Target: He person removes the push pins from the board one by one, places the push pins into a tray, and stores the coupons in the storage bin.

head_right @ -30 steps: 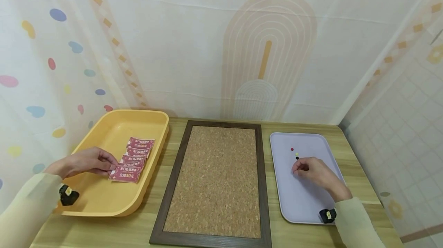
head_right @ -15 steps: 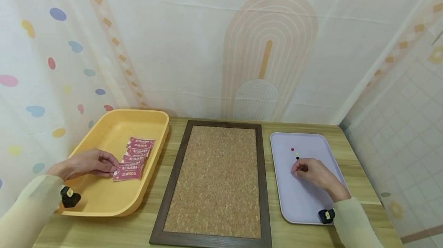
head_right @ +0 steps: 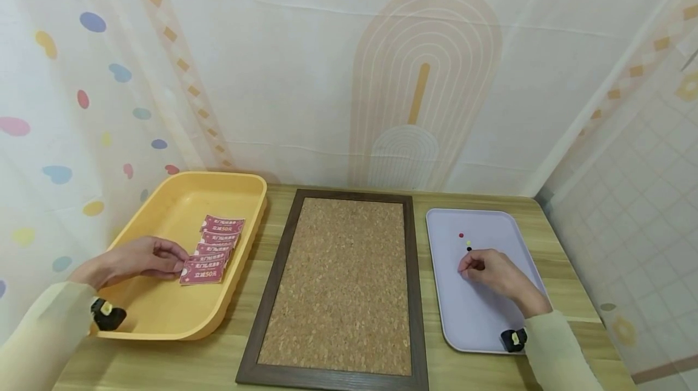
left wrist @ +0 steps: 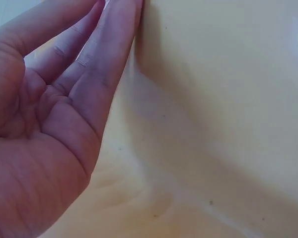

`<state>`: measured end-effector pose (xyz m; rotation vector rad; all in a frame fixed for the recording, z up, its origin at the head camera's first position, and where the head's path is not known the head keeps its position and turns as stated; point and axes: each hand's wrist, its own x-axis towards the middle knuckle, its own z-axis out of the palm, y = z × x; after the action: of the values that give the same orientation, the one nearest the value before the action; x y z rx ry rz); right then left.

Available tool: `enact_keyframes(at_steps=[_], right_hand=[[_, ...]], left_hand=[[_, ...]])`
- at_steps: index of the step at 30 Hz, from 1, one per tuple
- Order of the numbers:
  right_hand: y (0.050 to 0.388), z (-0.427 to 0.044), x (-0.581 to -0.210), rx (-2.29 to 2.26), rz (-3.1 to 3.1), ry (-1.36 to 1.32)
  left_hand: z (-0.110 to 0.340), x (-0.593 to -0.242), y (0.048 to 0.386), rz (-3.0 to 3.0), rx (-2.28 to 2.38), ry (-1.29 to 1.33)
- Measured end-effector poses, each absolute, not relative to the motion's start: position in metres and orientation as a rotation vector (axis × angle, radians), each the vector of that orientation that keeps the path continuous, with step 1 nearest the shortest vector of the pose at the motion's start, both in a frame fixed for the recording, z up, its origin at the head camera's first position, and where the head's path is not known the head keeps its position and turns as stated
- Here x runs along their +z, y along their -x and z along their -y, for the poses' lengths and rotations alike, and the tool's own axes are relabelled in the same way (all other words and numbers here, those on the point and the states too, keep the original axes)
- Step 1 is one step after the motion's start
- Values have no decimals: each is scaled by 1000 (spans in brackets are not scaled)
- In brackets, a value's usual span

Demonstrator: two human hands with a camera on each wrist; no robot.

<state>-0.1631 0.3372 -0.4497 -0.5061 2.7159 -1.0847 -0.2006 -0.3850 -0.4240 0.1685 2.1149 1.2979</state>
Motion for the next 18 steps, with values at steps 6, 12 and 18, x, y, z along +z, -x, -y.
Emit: enact_keyframes(at_steps=[6,12,18], right_hand=[[165,-337,-449,-1077,-2706,537],[165,-337,-448,-1081,-2695,547],[164,-339,-445,-1090,-2714,594]], left_hand=[[385,-420,198,-2202,1262,-241],[387,-413,196,-2281,1251,-346],[383,-399,194,-2428,1178,-400]])
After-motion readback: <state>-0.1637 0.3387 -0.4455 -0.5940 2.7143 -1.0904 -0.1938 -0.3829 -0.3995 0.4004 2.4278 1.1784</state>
